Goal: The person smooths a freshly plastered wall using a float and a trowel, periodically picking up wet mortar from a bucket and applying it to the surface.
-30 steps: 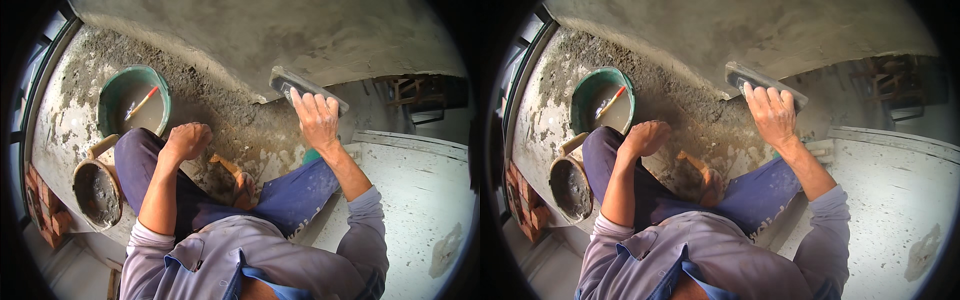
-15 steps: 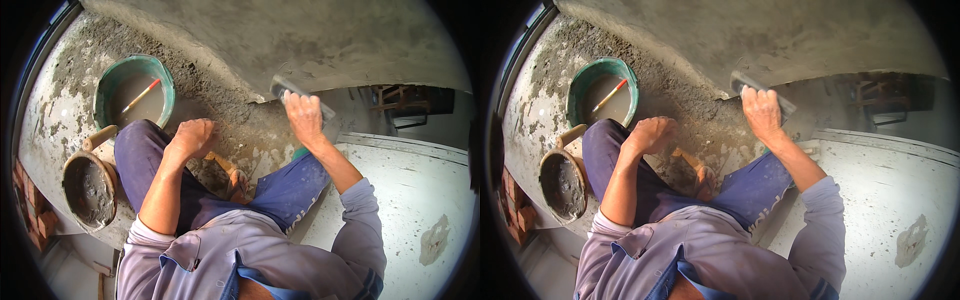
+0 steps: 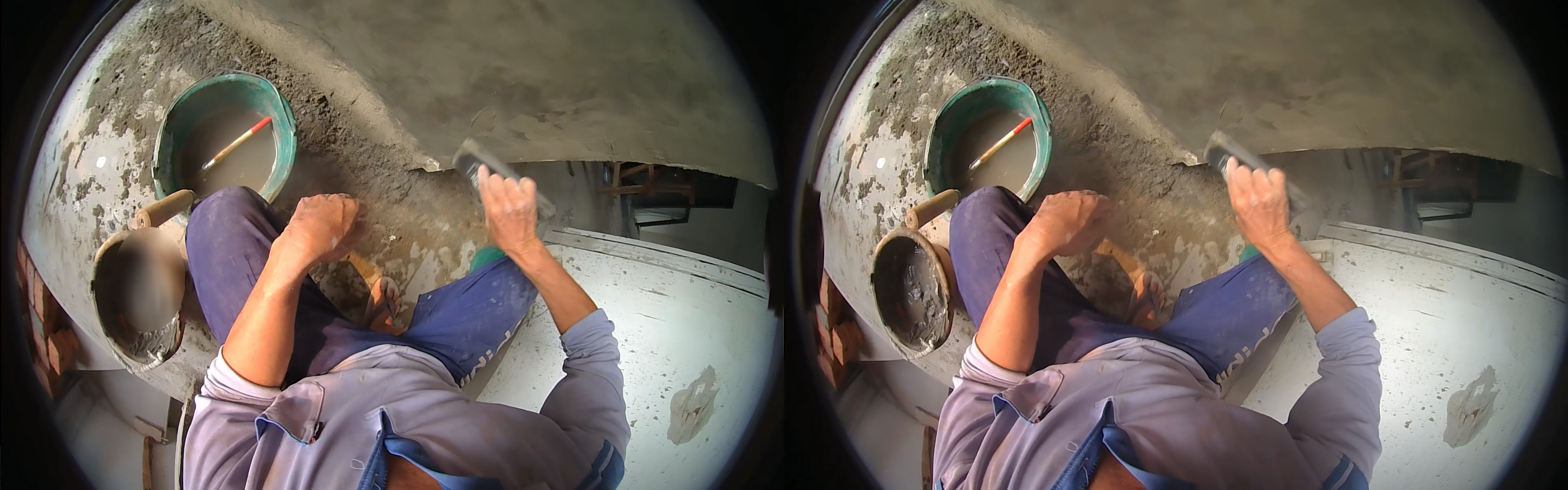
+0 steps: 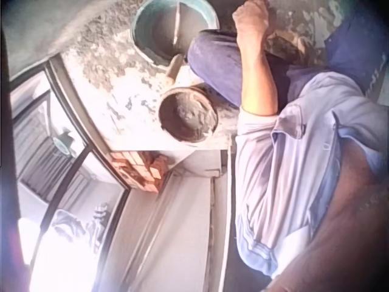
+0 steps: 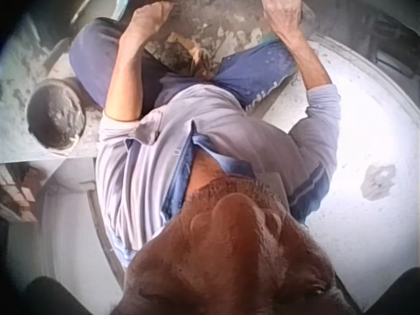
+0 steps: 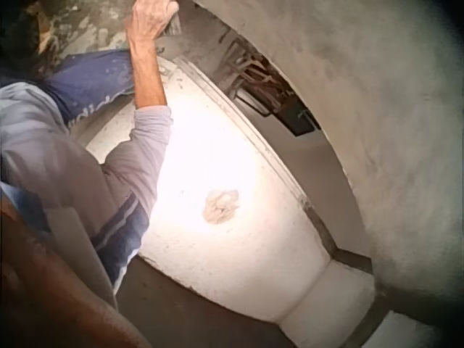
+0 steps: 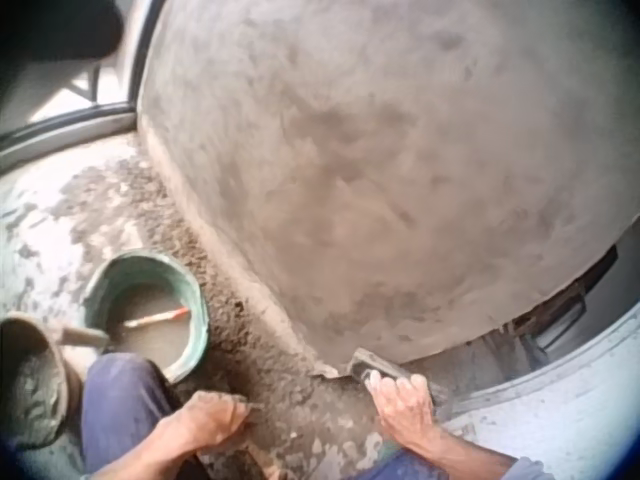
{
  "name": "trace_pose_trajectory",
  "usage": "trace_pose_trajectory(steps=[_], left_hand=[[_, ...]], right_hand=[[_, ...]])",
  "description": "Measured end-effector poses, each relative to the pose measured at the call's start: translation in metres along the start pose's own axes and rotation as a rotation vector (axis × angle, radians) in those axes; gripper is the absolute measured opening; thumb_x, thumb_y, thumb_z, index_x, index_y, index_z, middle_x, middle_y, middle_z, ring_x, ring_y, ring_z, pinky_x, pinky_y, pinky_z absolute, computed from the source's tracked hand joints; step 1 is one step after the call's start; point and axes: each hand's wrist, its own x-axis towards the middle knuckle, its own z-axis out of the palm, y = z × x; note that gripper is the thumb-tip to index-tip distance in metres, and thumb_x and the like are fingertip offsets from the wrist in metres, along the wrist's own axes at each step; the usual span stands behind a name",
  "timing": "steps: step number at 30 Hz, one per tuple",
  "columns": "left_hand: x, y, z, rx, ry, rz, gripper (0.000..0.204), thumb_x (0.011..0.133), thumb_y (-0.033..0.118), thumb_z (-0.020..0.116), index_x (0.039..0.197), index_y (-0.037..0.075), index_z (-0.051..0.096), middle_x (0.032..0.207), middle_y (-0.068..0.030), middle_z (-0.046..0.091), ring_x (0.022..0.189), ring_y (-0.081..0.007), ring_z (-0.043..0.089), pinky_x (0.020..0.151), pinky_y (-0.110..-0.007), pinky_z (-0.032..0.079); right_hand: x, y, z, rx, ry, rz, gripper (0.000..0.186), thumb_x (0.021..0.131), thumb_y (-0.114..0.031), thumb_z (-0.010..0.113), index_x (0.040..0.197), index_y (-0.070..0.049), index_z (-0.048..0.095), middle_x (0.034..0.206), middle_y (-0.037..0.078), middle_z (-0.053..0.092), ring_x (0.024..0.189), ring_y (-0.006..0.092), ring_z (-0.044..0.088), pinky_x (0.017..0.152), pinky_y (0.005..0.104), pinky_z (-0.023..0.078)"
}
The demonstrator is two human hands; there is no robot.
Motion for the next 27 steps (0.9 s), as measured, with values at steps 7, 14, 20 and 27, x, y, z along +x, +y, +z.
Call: trace_pose_trajectory(steps=[7,14,20,27], left_hand=[[0.000,0.003,0.004,0.023,0.029,0.033,0.020,0.093,0.022,0.056,0.099,0.006,0.067,0.093,-0.0177,0.070,0.091,-0.0401,0.068,0.075,-0.051,0.055],[0.003,0.006,0.001,0.061,-0.043,-0.002,0.018,0.092,0.020,0.056,0.091,0.004,0.066,0.085,-0.0186,0.069,0.086,-0.0409,0.069,0.070,-0.052,0.055],[0.003,0.015,-0.015,0.061,-0.132,-0.004,0.017,0.090,0.016,0.055,0.089,0.004,0.066,0.083,-0.0176,0.070,0.084,-0.0406,0.070,0.068,-0.050,0.055],[0.003,0.008,-0.001,0.018,-0.080,0.019,0.020,0.090,0.018,0.054,0.087,0.004,0.067,0.082,-0.0186,0.070,0.081,-0.0406,0.069,0.067,-0.050,0.054]], right_hand=[[-0.006,0.000,0.013,-0.034,-0.116,-0.064,0.043,0.083,-0.008,0.065,0.125,0.003,0.065,0.078,0.004,0.050,0.069,0.0158,0.050,0.072,0.0349,0.037],[0.055,-0.020,0.009,-0.015,-0.039,-0.112,0.043,0.083,-0.010,0.065,0.123,0.005,0.063,0.082,0.004,0.052,0.072,0.0151,0.053,0.074,0.0338,0.036],[0.033,-0.034,0.032,-0.083,-0.444,-0.311,0.046,0.084,-0.013,0.062,0.127,0.004,0.063,0.083,0.003,0.052,0.074,0.0150,0.056,0.073,0.0342,0.036],[0.037,-0.020,0.035,-0.078,-0.287,-0.153,0.046,0.085,-0.010,0.060,0.128,0.005,0.060,0.083,0.006,0.055,0.072,0.0179,0.057,0.071,0.0364,0.037]])
